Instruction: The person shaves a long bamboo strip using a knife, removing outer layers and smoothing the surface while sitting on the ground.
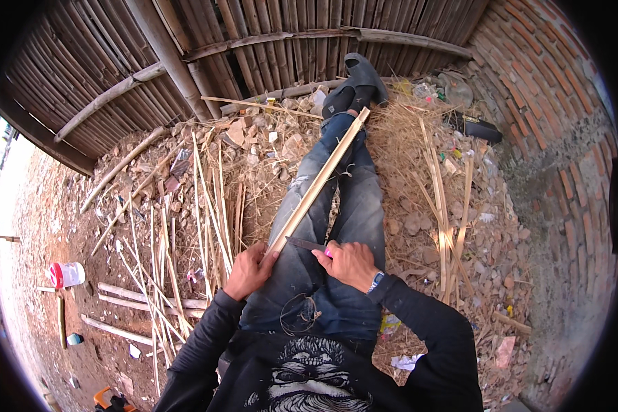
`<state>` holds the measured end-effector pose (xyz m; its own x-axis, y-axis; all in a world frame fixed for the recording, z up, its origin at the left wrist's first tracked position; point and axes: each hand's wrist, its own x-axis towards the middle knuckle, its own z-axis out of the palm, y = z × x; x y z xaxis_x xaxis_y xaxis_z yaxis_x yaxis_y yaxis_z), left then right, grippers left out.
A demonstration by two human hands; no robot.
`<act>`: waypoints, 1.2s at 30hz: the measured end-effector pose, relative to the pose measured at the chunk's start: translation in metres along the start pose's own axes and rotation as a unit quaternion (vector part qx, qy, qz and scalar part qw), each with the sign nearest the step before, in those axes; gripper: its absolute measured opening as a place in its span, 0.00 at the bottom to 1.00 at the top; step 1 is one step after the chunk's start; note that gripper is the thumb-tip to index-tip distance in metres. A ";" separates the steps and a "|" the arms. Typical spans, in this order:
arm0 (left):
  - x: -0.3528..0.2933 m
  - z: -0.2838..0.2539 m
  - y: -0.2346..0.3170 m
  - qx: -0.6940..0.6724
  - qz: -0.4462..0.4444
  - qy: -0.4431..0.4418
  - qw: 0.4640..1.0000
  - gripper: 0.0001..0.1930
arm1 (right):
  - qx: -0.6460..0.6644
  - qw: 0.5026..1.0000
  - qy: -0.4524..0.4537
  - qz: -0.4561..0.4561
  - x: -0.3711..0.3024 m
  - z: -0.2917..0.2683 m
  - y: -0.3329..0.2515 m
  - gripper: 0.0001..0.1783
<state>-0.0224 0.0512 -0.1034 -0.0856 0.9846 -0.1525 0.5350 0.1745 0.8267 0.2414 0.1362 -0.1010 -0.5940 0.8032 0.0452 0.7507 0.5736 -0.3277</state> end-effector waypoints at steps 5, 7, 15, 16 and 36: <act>-0.012 -0.006 -0.003 0.027 -0.011 -0.001 1.000 0.17 | -0.031 0.997 0.074 0.007 0.014 0.009 0.021 0.31; -0.035 -0.018 0.017 0.006 -0.052 -0.037 0.998 0.16 | -0.089 0.981 0.115 0.130 0.037 -0.006 0.063 0.33; -0.059 -0.010 0.004 -0.055 -0.091 -0.019 0.994 0.16 | 0.003 0.996 0.078 0.044 0.023 -0.037 0.059 0.31; -0.054 -0.009 0.006 -0.018 -0.070 -0.014 0.997 0.16 | 0.007 0.998 0.061 0.029 0.018 -0.036 0.047 0.31; -0.133 -0.045 -0.013 -0.027 -0.151 -0.056 0.987 0.16 | -0.061 0.974 0.111 0.188 0.057 -0.041 0.136 0.35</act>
<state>-0.0561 -0.0812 -0.0699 -0.1383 0.8807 -0.4530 0.4528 0.4630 0.7620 0.3214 0.2669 -0.1042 -0.2037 0.9674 0.1502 0.9399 0.2362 -0.2465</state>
